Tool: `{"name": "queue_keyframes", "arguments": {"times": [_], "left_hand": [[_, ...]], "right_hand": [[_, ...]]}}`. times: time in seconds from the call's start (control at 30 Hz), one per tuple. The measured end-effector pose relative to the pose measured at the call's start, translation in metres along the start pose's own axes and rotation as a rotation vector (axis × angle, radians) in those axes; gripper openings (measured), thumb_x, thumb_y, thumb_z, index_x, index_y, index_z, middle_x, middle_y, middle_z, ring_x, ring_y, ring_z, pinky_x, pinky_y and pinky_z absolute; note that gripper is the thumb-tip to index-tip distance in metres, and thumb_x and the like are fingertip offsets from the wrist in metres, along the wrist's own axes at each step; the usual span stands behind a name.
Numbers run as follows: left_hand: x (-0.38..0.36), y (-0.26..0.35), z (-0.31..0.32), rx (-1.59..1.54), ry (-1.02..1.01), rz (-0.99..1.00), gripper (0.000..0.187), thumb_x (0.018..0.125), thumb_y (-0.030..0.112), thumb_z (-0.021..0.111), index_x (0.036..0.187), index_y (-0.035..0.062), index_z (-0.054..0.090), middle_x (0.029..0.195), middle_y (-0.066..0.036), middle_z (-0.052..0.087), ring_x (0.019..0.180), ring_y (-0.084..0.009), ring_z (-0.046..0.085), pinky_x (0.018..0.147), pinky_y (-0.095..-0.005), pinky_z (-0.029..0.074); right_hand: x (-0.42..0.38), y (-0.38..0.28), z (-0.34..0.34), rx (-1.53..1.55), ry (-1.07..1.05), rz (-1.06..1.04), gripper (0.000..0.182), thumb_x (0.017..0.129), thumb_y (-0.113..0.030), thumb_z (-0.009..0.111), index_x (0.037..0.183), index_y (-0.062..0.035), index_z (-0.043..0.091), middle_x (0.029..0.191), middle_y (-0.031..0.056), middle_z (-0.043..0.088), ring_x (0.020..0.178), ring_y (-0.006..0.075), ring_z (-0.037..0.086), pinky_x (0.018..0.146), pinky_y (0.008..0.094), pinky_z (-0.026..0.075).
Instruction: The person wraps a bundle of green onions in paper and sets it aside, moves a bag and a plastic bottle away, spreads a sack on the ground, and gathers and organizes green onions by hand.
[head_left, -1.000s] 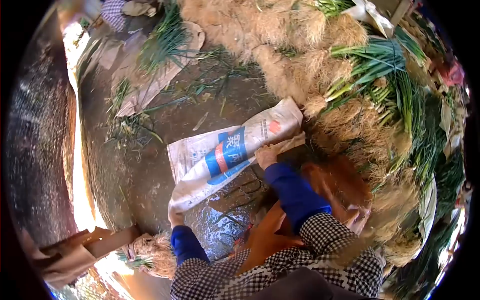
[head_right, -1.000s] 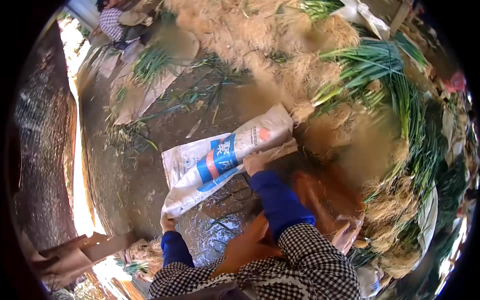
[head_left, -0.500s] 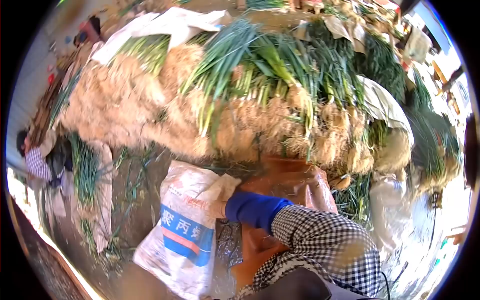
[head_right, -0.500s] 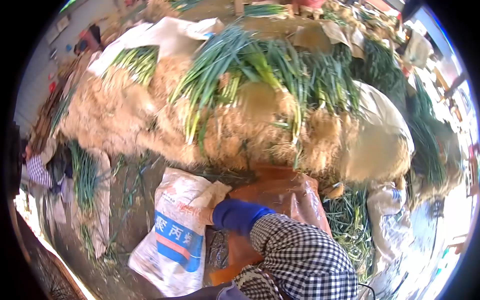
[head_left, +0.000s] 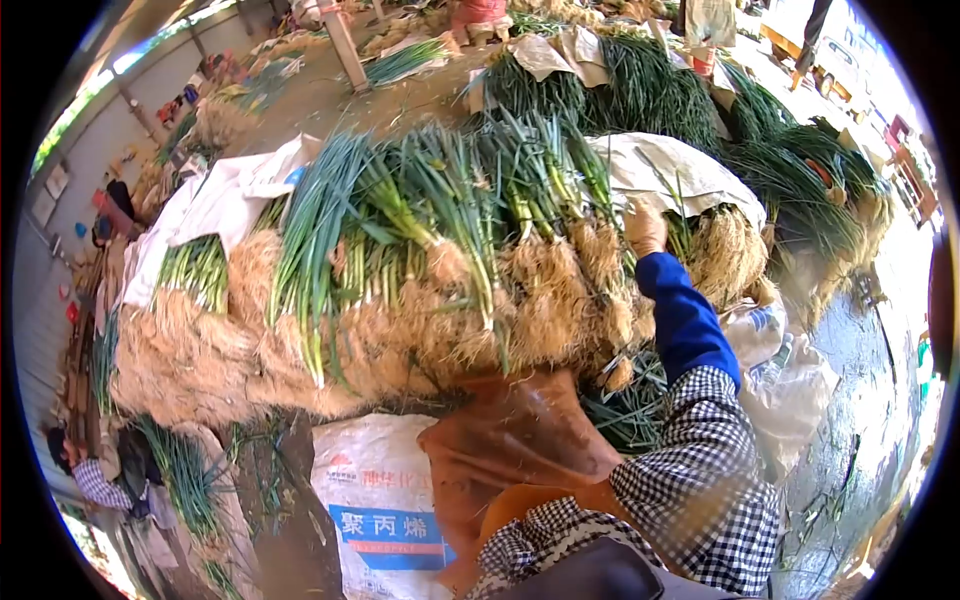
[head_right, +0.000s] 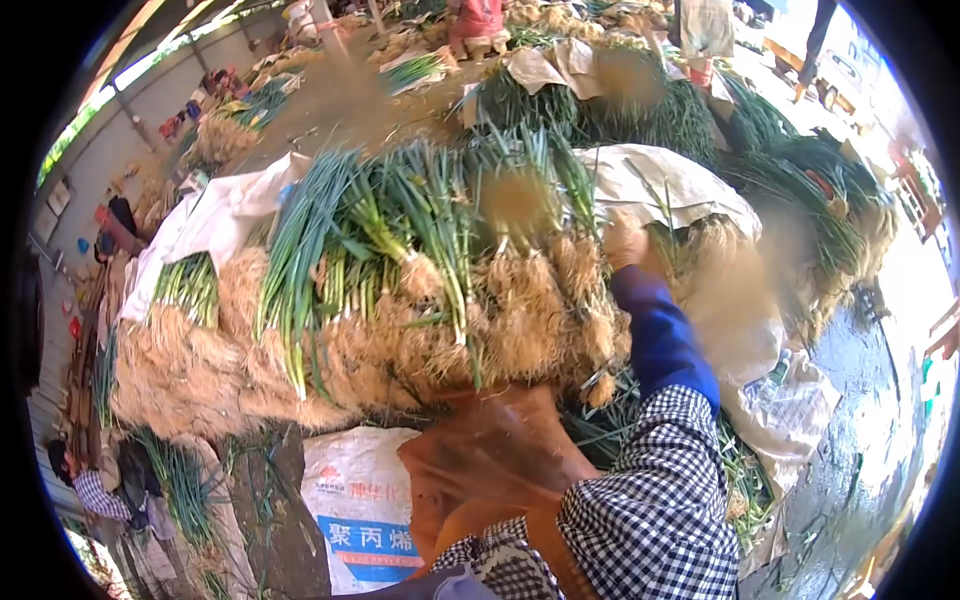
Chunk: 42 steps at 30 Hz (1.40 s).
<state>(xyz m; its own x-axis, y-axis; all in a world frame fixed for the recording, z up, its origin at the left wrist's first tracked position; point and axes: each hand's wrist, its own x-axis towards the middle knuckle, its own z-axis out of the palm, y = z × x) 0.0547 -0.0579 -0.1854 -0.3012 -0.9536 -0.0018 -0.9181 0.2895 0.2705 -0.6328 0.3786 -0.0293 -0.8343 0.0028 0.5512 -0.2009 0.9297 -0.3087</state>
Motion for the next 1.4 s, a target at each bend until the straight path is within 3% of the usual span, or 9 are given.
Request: {"name": "queue_keyframes", "arguments": {"times": [0.17, 0.37, 0.63, 0.73, 0.77, 0.9, 1.0, 1.1, 1.4], "left_hand": [[0.021, 0.02, -0.004, -0.05, -0.051, -0.126, 0.032, 0.085, 0.011, 0.05, 0.109, -0.0086, 0.054, 0.109, -0.022, 0.058, 0.099, -0.0303, 0.056, 0.09, -0.0363, 0.041], [0.087, 0.053, -0.017, -0.56, 0.19, 0.086, 0.031, 0.084, 0.012, 0.05, 0.107, -0.0095, 0.056, 0.108, -0.023, 0.058, 0.099, -0.0315, 0.056, 0.091, -0.037, 0.04], [0.006, 0.524, -0.169, -0.809, 0.201, 1.152, 0.062, 0.081, 0.028, 0.061, 0.131, -0.0003, 0.036, 0.134, -0.02, 0.04, 0.124, -0.0307, 0.039, 0.105, -0.0427, 0.03], [-0.063, 0.598, -0.232, -0.914, -0.007, 1.17, 0.099, 0.073, 0.033, 0.068, 0.141, 0.0006, 0.003, 0.148, -0.02, 0.003, 0.137, -0.0272, 0.004, 0.111, -0.0444, 0.006], [-0.083, 0.618, -0.234, -1.009, 0.141, 1.236, 0.099, 0.073, 0.03, 0.068, 0.141, -0.0006, 0.004, 0.144, -0.023, 0.014, 0.134, -0.0296, 0.016, 0.109, -0.0426, 0.015], [-0.074, 0.642, -0.243, -1.097, 0.22, 0.957, 0.068, 0.074, 0.021, 0.065, 0.133, 0.0009, 0.034, 0.117, -0.022, 0.053, 0.107, -0.0298, 0.053, 0.089, -0.0359, 0.043], [0.024, 0.605, -0.268, -0.942, 0.772, 1.13, 0.02, 0.079, 0.016, 0.057, 0.097, 0.0075, 0.06, 0.082, -0.012, 0.061, 0.076, -0.0273, 0.059, 0.065, -0.0357, 0.047], [0.094, 0.515, -0.362, -0.527, 1.224, 1.21, 0.012, 0.08, 0.013, 0.055, 0.083, 0.0024, 0.06, 0.068, -0.009, 0.057, 0.066, -0.0282, 0.057, 0.056, -0.0364, 0.046], [0.001, 0.034, -0.522, 0.223, 1.682, 0.909, 0.017, 0.076, 0.011, 0.064, 0.09, 0.0014, 0.066, 0.088, -0.009, 0.066, 0.083, -0.0212, 0.06, 0.075, -0.0304, 0.048]], "right_hand": [[0.041, 0.086, -0.006, -0.505, -0.304, -0.038, 0.061, 0.074, -0.04, 0.057, 0.127, -0.0126, 0.045, 0.139, 0.0073, 0.036, 0.13, 0.0215, 0.029, 0.101, 0.0397, 0.03], [0.126, 0.084, -0.018, -0.068, 0.035, -0.192, 0.015, 0.08, -0.022, 0.052, 0.08, -0.0137, 0.064, 0.077, 0.0122, 0.063, 0.074, 0.0303, 0.061, 0.064, 0.041, 0.049], [0.186, -0.124, -0.199, -0.65, 0.304, -0.706, 0.024, 0.091, -0.037, 0.046, 0.081, -0.0181, 0.056, 0.056, -0.0024, 0.046, 0.046, 0.0022, 0.048, 0.033, 0.0193, 0.042], [0.214, -0.156, -0.275, -0.248, 0.61, -0.912, 0.016, 0.083, -0.024, 0.058, 0.094, -0.013, 0.058, 0.066, 0.0036, 0.056, 0.058, 0.0171, 0.058, 0.051, 0.0294, 0.049], [0.202, -0.19, -0.326, -0.296, 0.126, -0.638, 0.033, 0.075, -0.044, 0.055, 0.086, -0.0144, 0.066, 0.079, 0.0135, 0.065, 0.076, 0.0265, 0.064, 0.063, 0.0374, 0.05], [0.144, -0.216, -0.411, 0.031, 0.357, -0.775, 0.026, 0.078, -0.032, 0.055, 0.087, -0.0096, 0.064, 0.079, 0.0141, 0.063, 0.073, 0.0292, 0.062, 0.064, 0.0376, 0.048], [0.121, -0.204, -0.417, 0.308, 0.473, -1.237, 0.026, 0.08, -0.027, 0.06, 0.099, -0.0096, 0.059, 0.08, 0.0108, 0.062, 0.071, 0.0276, 0.06, 0.065, 0.0376, 0.048], [0.134, -0.21, -0.368, -0.504, -0.016, -0.799, 0.053, 0.073, -0.045, 0.063, 0.112, -0.0099, 0.059, 0.093, 0.017, 0.064, 0.085, 0.0313, 0.061, 0.074, 0.0385, 0.048], [-0.105, -0.404, -0.32, 1.086, -0.31, -1.318, 0.012, 0.084, -0.01, 0.058, 0.094, -0.0048, 0.063, 0.086, 0.0021, 0.063, 0.075, 0.0102, 0.056, 0.068, 0.0235, 0.047]]}}
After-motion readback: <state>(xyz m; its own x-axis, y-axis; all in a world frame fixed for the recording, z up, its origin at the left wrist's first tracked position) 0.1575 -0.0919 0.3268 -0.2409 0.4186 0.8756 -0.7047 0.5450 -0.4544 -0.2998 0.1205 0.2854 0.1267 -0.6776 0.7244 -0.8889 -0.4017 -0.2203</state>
